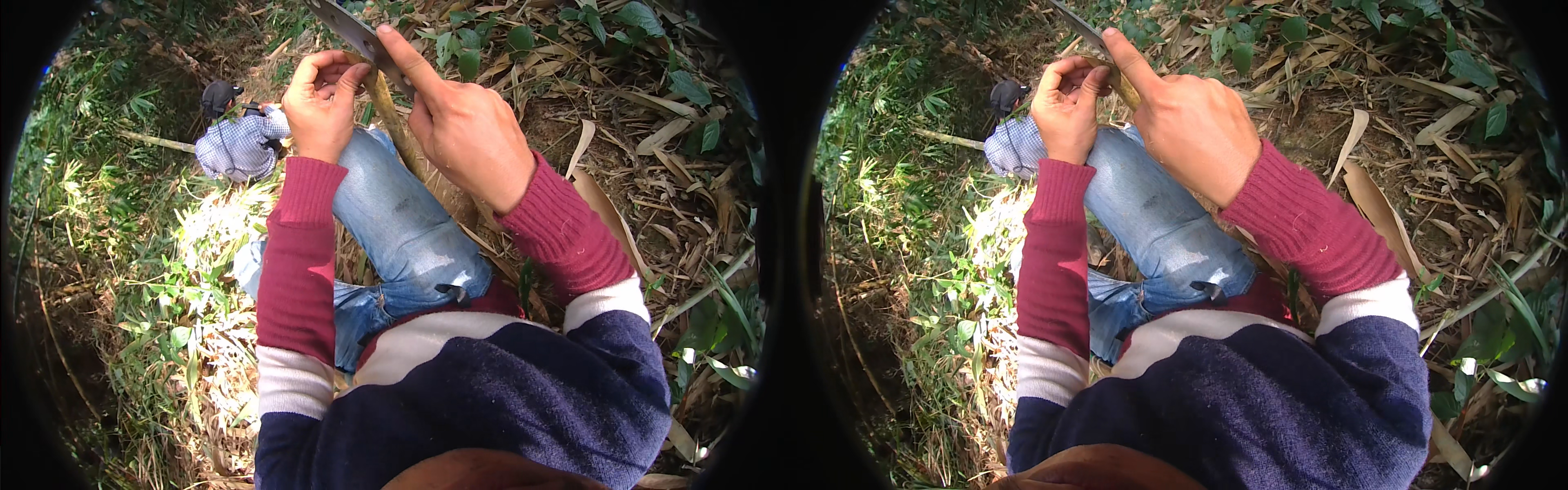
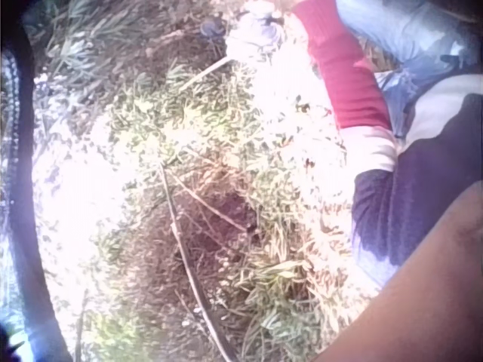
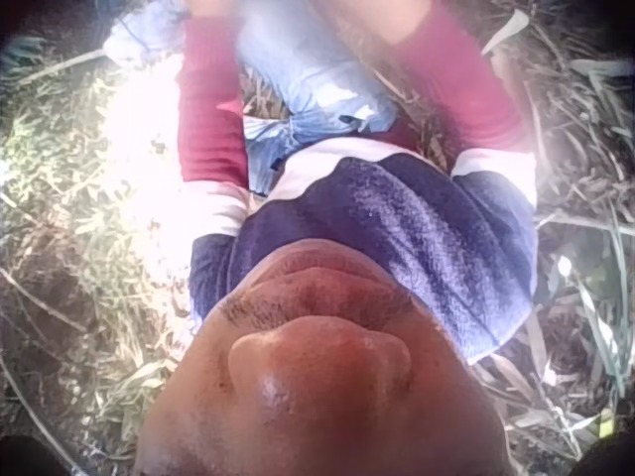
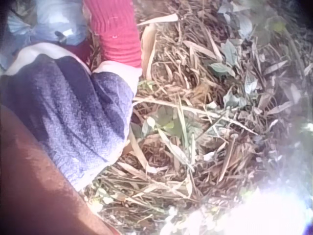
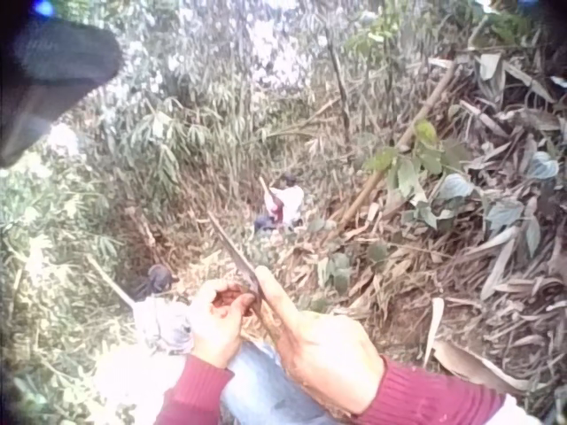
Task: The person sits on the ground in a bamboo grove and uses a large knife to shave and split a long bamboo pole. They repeatedly scrape the surface to smooth it and then split the pole lengthwise into thinner strips.
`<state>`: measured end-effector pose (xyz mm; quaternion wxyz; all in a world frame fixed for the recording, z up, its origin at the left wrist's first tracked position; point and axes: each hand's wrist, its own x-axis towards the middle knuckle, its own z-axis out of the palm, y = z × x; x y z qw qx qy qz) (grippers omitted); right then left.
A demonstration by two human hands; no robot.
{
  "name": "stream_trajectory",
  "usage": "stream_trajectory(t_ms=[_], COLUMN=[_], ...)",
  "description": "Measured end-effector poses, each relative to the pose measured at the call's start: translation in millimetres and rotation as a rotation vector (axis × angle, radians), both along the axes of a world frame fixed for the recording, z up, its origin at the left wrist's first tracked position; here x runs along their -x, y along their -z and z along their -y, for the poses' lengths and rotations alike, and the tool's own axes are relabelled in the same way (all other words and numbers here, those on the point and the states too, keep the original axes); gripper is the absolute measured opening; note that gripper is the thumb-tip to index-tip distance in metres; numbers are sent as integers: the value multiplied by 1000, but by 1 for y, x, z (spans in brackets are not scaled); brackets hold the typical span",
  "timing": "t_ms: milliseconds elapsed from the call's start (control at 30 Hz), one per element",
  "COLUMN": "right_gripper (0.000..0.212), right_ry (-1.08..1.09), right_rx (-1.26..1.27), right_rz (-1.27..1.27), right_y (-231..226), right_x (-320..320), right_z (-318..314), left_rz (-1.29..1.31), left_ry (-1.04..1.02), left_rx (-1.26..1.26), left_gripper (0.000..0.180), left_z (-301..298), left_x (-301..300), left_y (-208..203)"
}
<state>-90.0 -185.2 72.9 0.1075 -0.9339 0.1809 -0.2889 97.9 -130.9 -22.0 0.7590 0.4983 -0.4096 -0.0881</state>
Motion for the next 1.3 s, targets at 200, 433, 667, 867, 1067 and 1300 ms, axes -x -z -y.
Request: stream_trajectory(t_ms=[200, 433, 667, 867, 1067, 1300], right_gripper=[74, 67, 69, 70, 67, 62], right_ry=[-61, -167, -76, -68, -164, -110], right_rx=[-84, -766, -345, -309, -97, 2], right_rz=[-34, 120, 180, 93, 184, -50], right_y=[-8, 3, -4, -11, -4, -26], right_x=[1, 9, 11, 9, 0, -1], right_z=[16, 46, 18, 20, 23, 16], left_rz=[3, -4, -38, 2, -28, 2], left_ry=[3, 40, 63, 70, 79, 55], left_rx=[-32, -97, -116, -70, -37, -13], left_gripper=[25, 27, 27, 25, 24, 22], left_z=[1, 0, -1, 1, -1, -1], left_x=[-2, -1, -1, -1, -4, -5], left_y=[3, 0, -3, -2, 1, 3])
